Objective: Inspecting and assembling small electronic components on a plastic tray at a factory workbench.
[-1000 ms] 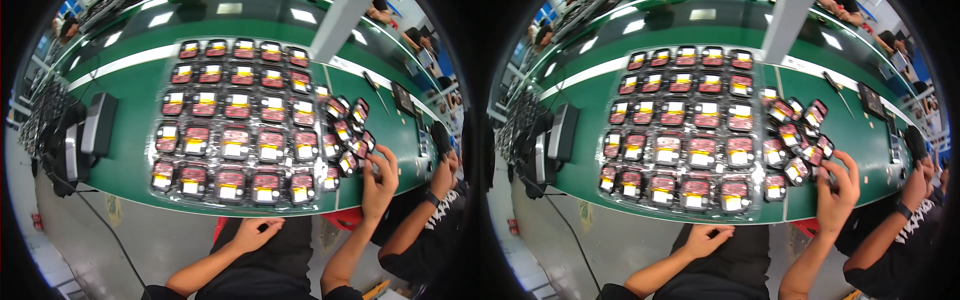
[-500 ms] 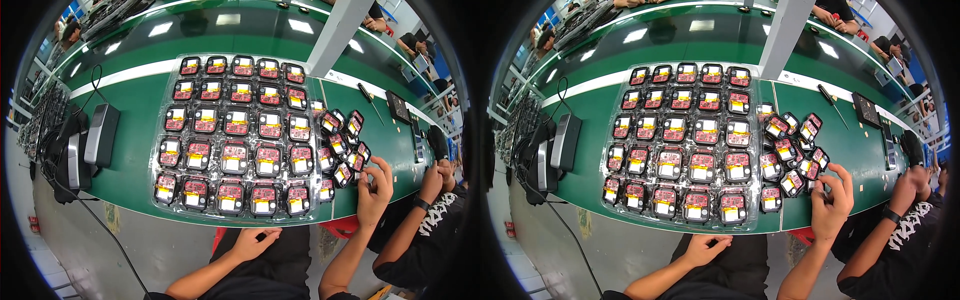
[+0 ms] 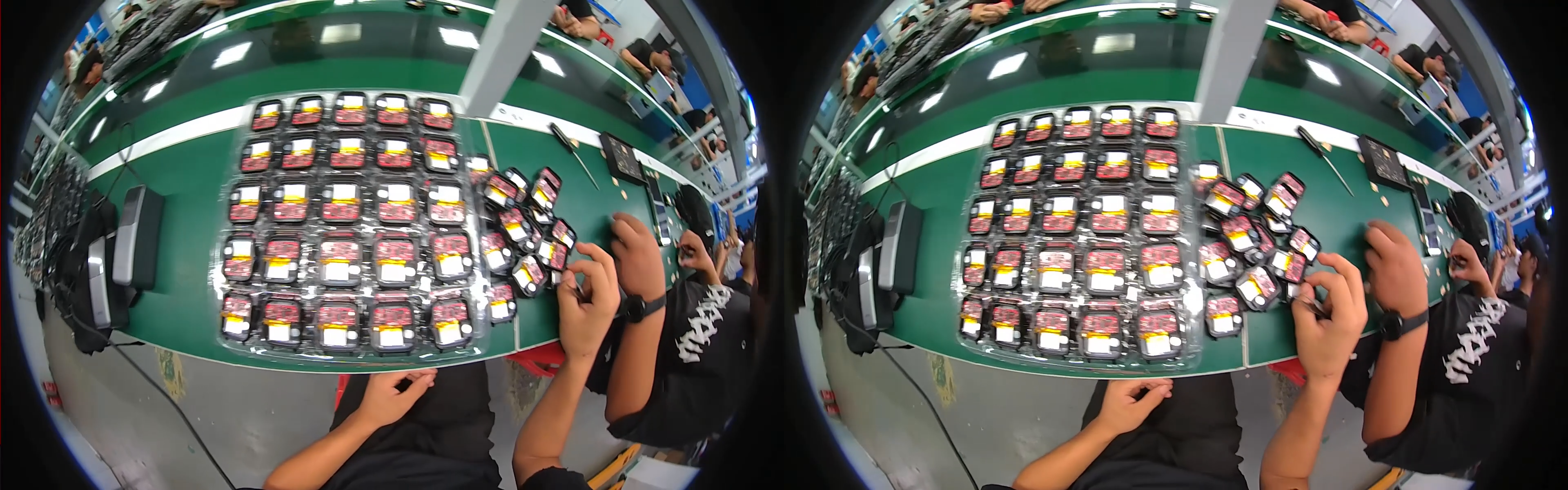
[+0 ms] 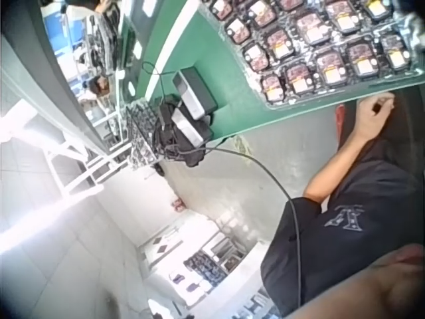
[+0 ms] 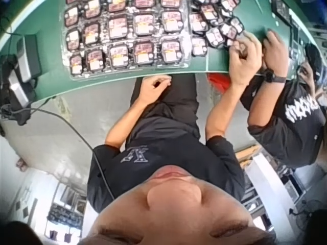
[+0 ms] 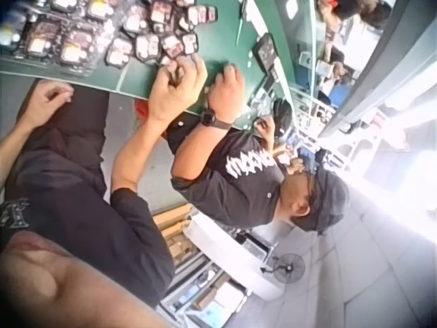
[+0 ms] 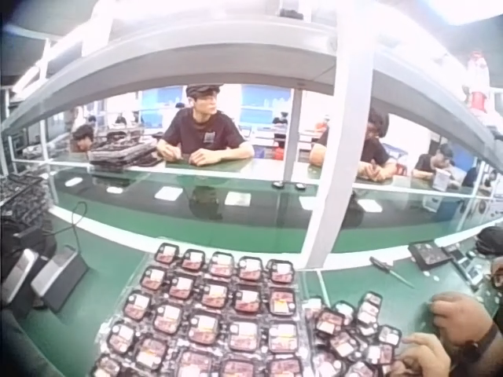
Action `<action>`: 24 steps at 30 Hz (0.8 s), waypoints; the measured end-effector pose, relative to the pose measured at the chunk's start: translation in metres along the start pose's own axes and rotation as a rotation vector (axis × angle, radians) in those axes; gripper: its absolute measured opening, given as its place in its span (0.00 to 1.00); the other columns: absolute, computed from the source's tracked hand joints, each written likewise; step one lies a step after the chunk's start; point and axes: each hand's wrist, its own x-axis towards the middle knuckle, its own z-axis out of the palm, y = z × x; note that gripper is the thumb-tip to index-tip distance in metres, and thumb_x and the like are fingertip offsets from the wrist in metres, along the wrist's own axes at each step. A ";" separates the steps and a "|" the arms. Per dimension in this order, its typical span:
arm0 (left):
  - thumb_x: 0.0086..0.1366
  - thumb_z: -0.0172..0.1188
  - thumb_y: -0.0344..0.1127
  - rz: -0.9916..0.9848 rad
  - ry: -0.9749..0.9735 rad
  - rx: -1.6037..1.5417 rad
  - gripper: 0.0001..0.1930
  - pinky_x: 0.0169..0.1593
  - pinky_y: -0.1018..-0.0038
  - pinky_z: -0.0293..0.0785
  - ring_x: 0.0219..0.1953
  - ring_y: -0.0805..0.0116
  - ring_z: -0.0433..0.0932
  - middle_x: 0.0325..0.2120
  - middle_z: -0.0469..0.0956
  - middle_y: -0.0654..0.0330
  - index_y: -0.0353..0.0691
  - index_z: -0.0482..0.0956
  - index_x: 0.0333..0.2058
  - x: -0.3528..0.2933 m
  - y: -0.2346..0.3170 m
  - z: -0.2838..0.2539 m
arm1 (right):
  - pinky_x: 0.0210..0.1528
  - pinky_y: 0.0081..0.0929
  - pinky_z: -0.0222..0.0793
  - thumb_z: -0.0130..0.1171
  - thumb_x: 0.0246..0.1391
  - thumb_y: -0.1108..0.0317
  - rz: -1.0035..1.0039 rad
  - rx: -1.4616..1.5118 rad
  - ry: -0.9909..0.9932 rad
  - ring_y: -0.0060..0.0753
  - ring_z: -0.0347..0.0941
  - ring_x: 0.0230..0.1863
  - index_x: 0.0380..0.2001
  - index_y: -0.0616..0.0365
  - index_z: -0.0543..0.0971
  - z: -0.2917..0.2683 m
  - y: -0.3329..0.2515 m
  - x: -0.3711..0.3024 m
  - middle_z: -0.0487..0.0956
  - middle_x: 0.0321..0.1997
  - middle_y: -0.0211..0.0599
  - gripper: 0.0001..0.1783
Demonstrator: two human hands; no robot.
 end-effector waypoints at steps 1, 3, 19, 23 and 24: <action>0.65 0.61 0.21 0.003 0.004 0.000 0.06 0.42 0.75 0.79 0.36 0.70 0.83 0.36 0.84 0.54 0.28 0.81 0.41 -0.001 0.001 -0.001 | 0.21 0.18 0.53 0.61 0.43 0.82 -0.007 -0.001 0.003 0.16 0.56 0.20 0.29 0.60 0.77 0.000 0.000 0.000 0.80 0.48 0.35 0.09; 0.65 0.61 0.21 0.008 0.024 0.002 0.06 0.41 0.76 0.80 0.35 0.70 0.83 0.35 0.84 0.54 0.28 0.81 0.40 -0.004 -0.004 0.000 | 0.22 0.19 0.53 0.61 0.42 0.84 -0.001 0.058 0.038 0.17 0.56 0.20 0.32 0.60 0.77 0.001 0.003 0.001 0.80 0.48 0.36 0.12; 0.64 0.62 0.21 0.011 0.048 -0.012 0.05 0.40 0.75 0.80 0.33 0.69 0.83 0.34 0.82 0.52 0.27 0.80 0.39 -0.002 0.001 0.002 | 0.43 0.44 0.73 0.60 0.59 0.62 0.274 -0.522 0.090 0.52 0.78 0.40 0.46 0.57 0.79 -0.028 0.046 0.027 0.76 0.51 0.47 0.14; 0.64 0.61 0.21 -0.002 0.046 0.006 0.05 0.41 0.74 0.80 0.34 0.68 0.82 0.35 0.82 0.52 0.27 0.80 0.39 -0.005 0.004 0.000 | 0.34 0.37 0.69 0.65 0.55 0.69 0.213 -0.379 0.088 0.42 0.73 0.30 0.35 0.60 0.78 -0.034 0.051 0.012 0.78 0.40 0.41 0.08; 0.64 0.61 0.21 -0.009 0.056 0.010 0.05 0.41 0.74 0.80 0.34 0.68 0.82 0.35 0.82 0.52 0.27 0.80 0.39 -0.006 0.005 0.001 | 0.30 0.33 0.66 0.67 0.54 0.71 0.276 -0.281 0.061 0.35 0.70 0.26 0.33 0.61 0.77 -0.037 0.046 0.008 0.78 0.36 0.37 0.08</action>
